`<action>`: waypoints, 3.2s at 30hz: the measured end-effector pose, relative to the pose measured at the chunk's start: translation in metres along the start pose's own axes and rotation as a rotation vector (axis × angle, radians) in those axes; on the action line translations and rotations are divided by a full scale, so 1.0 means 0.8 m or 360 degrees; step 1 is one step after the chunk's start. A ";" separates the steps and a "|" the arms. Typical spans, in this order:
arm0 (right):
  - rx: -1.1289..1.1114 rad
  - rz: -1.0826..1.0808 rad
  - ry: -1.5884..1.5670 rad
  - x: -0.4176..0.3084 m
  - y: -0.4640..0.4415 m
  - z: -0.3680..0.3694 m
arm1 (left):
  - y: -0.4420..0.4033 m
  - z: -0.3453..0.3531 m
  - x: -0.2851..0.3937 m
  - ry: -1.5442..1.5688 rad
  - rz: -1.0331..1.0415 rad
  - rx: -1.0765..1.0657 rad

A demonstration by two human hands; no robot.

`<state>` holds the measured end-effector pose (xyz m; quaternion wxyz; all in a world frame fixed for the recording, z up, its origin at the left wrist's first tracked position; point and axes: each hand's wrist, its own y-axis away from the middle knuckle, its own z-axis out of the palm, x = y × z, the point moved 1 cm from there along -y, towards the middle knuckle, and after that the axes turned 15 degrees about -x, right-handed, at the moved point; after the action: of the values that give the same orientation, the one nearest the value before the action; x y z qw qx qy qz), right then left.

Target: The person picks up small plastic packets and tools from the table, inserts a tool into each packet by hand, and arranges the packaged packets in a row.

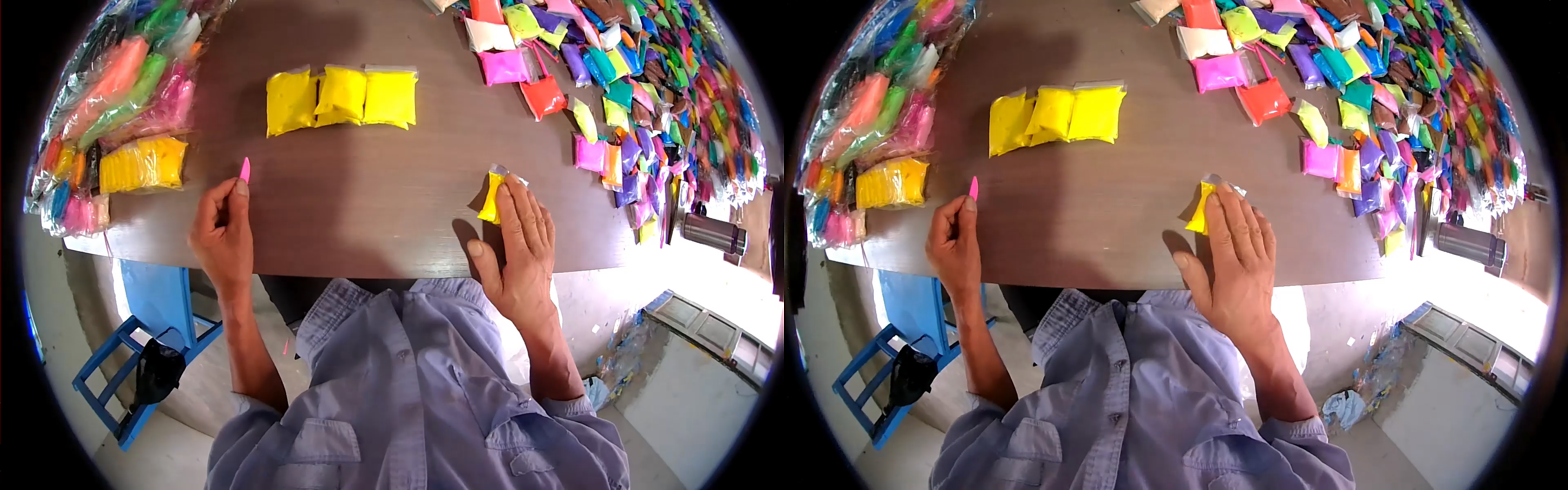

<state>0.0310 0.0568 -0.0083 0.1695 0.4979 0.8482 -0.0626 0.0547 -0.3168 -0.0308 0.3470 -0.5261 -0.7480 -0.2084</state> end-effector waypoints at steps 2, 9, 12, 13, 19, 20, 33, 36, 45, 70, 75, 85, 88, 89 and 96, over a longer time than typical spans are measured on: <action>0.0001 -0.0005 -0.0018 -0.004 0.001 0.002 | 0.000 0.002 0.001 -0.0002 0.0043 0.0041; 0.0005 0.0007 0.0034 0.000 0.008 0.008 | -0.005 0.000 -0.002 0.0006 0.0039 0.0057; 0.0046 -0.0016 -0.0190 0.004 0.010 0.007 | -0.001 -0.002 -0.003 -0.0022 0.0051 0.0061; 0.0148 -0.0029 -0.0236 0.004 0.009 0.006 | 0.000 -0.002 -0.004 -0.0021 0.0040 0.0065; -0.0063 -0.0005 -0.0003 0.000 0.013 0.003 | -0.004 0.002 -0.002 0.0056 0.0060 0.0074; -0.0071 -0.0003 -0.0005 0.002 0.010 0.001 | -0.004 0.001 -0.001 0.0075 0.0040 0.0075; 0.0039 -0.0028 0.0023 0.002 0.000 -0.003 | -0.009 0.000 0.000 0.0144 0.0038 0.0079; 0.0120 -0.0027 -0.0090 -0.001 0.002 -0.005 | -0.006 -0.001 -0.004 0.0126 0.0071 0.0091; -0.0016 0.0013 0.0099 0.002 -0.014 -0.011 | -0.005 -0.004 -0.002 0.0075 0.0047 0.0050; 0.0208 -0.0115 -0.0281 -0.020 -0.031 -0.003 | -0.008 -0.007 0.005 0.0262 0.0015 0.0034; 0.0141 -0.0507 -0.0298 -0.086 -0.078 0.025 | -0.008 -0.004 0.000 0.0474 -0.0023 0.0031; 0.0193 -0.0772 -0.0401 -0.158 -0.163 0.057 | -0.009 -0.013 0.006 0.0553 -0.0040 0.0045; 0.0181 -0.0757 -0.0417 -0.162 -0.168 0.060 | -0.010 -0.013 0.007 0.0521 -0.0049 0.0043; 0.0180 -0.0742 -0.0431 -0.163 -0.168 0.061 | -0.010 -0.013 0.007 0.0515 -0.0060 0.0041; 0.0162 -0.0728 -0.0429 -0.163 -0.168 0.060 | -0.010 -0.013 0.010 0.0487 -0.0060 0.0020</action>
<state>-0.0163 -0.1305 -0.0161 0.2371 0.2884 0.9042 -0.2076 0.0488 -0.3215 -0.0174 0.4562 -0.4718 -0.6974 -0.2878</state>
